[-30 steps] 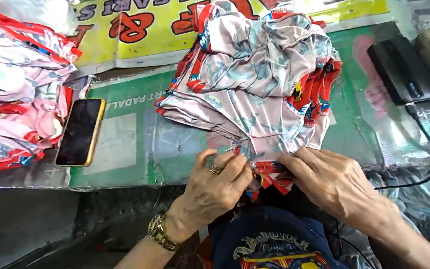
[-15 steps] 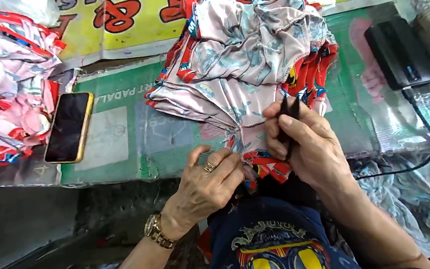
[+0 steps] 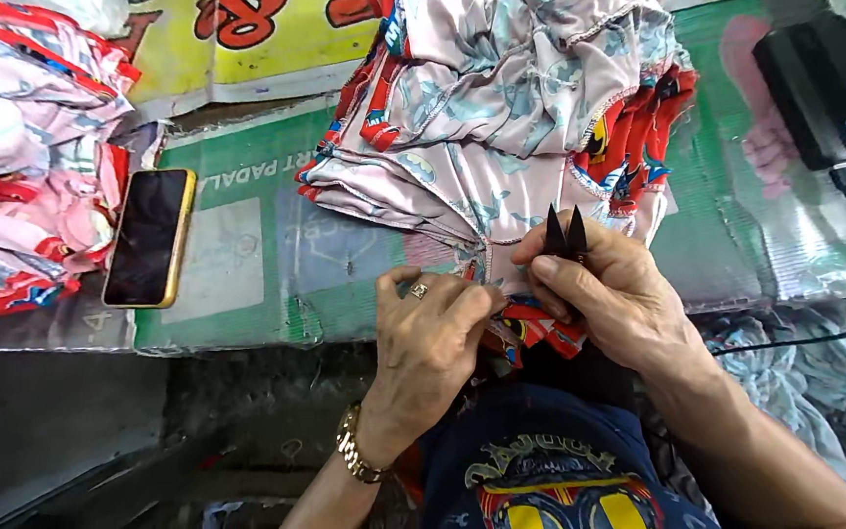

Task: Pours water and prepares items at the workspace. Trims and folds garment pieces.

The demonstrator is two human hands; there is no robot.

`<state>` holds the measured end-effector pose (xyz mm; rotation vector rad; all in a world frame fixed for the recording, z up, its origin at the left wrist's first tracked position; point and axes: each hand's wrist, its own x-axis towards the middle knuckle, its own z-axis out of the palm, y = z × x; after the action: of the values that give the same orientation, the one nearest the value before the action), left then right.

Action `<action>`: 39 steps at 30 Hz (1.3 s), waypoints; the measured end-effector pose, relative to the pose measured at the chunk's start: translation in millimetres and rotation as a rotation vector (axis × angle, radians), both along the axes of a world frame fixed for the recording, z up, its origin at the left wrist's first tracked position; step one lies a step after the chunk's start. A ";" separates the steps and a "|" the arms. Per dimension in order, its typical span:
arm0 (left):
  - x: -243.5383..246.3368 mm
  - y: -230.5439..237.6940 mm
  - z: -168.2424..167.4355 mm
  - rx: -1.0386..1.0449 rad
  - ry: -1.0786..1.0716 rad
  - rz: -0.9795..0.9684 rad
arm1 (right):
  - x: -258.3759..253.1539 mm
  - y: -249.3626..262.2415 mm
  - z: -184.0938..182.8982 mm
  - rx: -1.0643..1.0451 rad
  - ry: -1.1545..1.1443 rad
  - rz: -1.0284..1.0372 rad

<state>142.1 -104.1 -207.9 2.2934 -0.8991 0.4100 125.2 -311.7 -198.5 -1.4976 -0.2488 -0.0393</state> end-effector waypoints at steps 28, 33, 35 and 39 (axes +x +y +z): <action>-25.8 -10.6 -21.6 -0.019 -0.421 0.093 | -37.8 -4.3 -10.9 -1.046 -0.622 -0.325; -25.5 -11.8 -19.3 -0.037 -0.418 0.084 | -34.5 -6.0 -14.4 -1.023 -0.675 -0.356; -24.9 -11.6 -19.6 -0.056 -0.407 0.080 | -33.0 -7.2 -14.9 -0.998 -0.677 -0.347; -23.3 -12.6 -21.3 -0.062 -0.404 0.083 | -30.1 -7.2 -17.0 -0.964 -0.682 -0.330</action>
<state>118.8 -116.7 -229.2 2.2337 -0.9660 0.9491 95.2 -318.9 -215.5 -2.4408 -0.6196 -0.7996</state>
